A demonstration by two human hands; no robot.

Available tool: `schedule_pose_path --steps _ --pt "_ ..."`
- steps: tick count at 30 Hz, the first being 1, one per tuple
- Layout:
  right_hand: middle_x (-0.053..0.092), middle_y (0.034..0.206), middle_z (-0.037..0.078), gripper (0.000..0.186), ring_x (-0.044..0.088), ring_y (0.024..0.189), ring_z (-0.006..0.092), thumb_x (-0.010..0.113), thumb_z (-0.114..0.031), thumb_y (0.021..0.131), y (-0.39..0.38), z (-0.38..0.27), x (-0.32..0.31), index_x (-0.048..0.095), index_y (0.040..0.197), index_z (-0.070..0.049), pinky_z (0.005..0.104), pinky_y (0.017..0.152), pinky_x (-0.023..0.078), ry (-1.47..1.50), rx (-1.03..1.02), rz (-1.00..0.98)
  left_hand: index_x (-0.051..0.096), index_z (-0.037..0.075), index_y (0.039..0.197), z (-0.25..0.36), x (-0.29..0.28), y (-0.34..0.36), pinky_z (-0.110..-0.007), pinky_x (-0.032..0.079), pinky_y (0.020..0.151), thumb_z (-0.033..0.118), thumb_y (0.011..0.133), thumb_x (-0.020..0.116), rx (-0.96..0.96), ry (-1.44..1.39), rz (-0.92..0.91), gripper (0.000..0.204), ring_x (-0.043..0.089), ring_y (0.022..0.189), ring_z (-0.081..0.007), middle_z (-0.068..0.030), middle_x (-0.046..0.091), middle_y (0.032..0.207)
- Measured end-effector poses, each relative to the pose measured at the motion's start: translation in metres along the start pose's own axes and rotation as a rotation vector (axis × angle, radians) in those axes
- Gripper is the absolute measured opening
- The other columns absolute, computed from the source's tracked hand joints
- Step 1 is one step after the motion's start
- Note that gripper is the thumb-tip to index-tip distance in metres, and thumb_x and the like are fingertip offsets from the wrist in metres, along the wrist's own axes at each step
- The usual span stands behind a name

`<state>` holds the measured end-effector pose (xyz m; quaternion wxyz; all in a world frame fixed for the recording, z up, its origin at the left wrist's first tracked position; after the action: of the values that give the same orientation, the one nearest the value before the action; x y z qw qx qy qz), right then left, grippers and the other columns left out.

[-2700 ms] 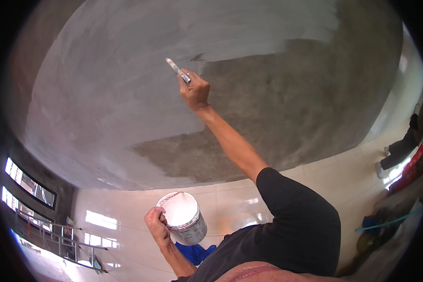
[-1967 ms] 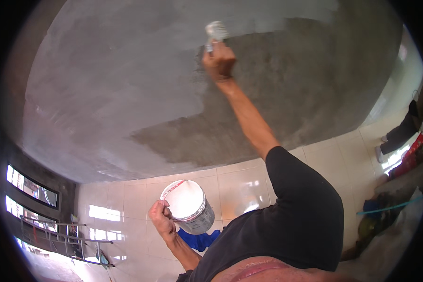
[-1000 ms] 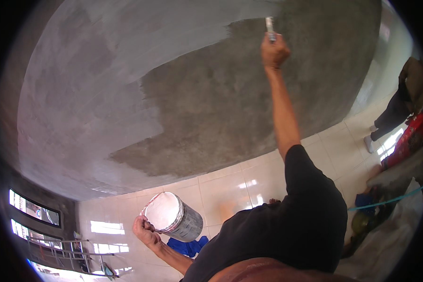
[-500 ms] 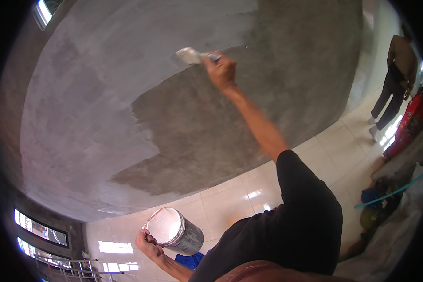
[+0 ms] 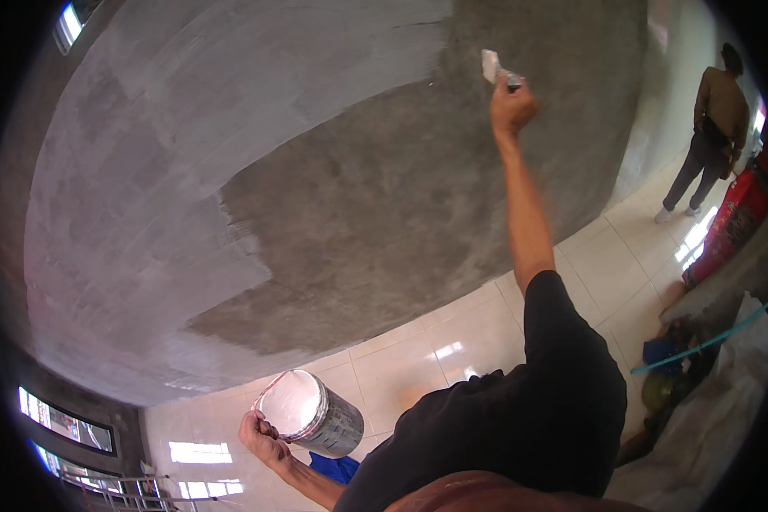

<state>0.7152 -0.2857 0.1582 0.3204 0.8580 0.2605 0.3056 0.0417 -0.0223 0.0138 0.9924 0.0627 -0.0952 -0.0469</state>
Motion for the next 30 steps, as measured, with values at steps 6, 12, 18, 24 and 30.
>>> schedule_pose_path --steps 6,12,18,24,30 --pt "0.06 0.065 0.015 0.014 0.063 0.056 0.0335 0.07 -0.013 0.081 -0.126 -0.098 0.031 0.062 0.086 -0.003 0.0404 0.05 0.049 0.152 -0.157 -0.168 0.051 0.007 0.066 0.007 -0.002 0.01 -0.022 0.013 0.037 0.015 0.091 0.049 0.028 -0.016 -0.103 0.026 0.021 0.04 -0.0012 0.0076 0.032 0.049" --pt "0.065 0.075 0.015 0.016 0.066 0.064 0.033 0.074 -0.012 0.079 -0.192 -0.201 0.01 0.067 0.091 -0.004 0.039 0.054 0.051 0.496 -0.139 -0.307 0.051 0.007 0.068 0.005 -0.006 0.017 -0.022 0.013 0.037 0.016 0.092 0.05 0.049 0.0 -0.154 0.026 0.021 0.04 -0.0011 0.0078 0.032 0.049" --pt "0.07 0.072 0.012 0.017 0.065 0.061 0.0164 0.077 -0.018 0.082 -0.153 -0.165 0.012 0.071 0.087 -0.002 0.0303 0.058 0.05 0.608 0.09 -0.473 0.051 0.007 0.068 0.007 -0.015 0.013 -0.022 0.013 0.037 0.016 0.093 0.05 0.069 0.038 -0.136 0.027 0.021 0.04 -0.0009 0.0081 0.031 0.05" --pt "0.072 0.073 0.005 0.012 0.066 0.065 0.0104 0.076 -0.011 0.083 -0.056 0.007 0.025 0.07 0.083 0.0 0.0276 0.061 0.051 0.459 0.178 -0.182 0.052 0.006 0.067 0.002 -0.017 0.021 -0.022 0.012 0.037 0.015 0.091 0.049 0.06 0.009 -0.091 0.026 0.021 0.04 -0.0009 0.0078 0.031 0.05" --pt "0.069 0.07 0.012 0.02 0.066 0.059 0.0249 0.074 -0.022 0.082 -0.013 0.015 -0.009 0.07 0.083 -0.002 0.037 0.055 0.047 0.086 0.058 0.037 0.052 0.006 0.067 0.007 -0.03 0.019 -0.022 0.014 0.036 0.016 0.091 0.049 0.069 0.012 -0.044 0.025 0.022 0.04 -0.0011 0.0077 0.032 0.049"
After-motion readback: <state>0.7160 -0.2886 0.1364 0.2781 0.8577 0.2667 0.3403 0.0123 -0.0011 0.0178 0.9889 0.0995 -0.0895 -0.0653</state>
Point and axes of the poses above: each hand's wrist, its own y-axis towards the middle knuckle, its own x-axis out of the palm, z = x × y, the point moved 2 cm from there along y, towards the middle knuckle
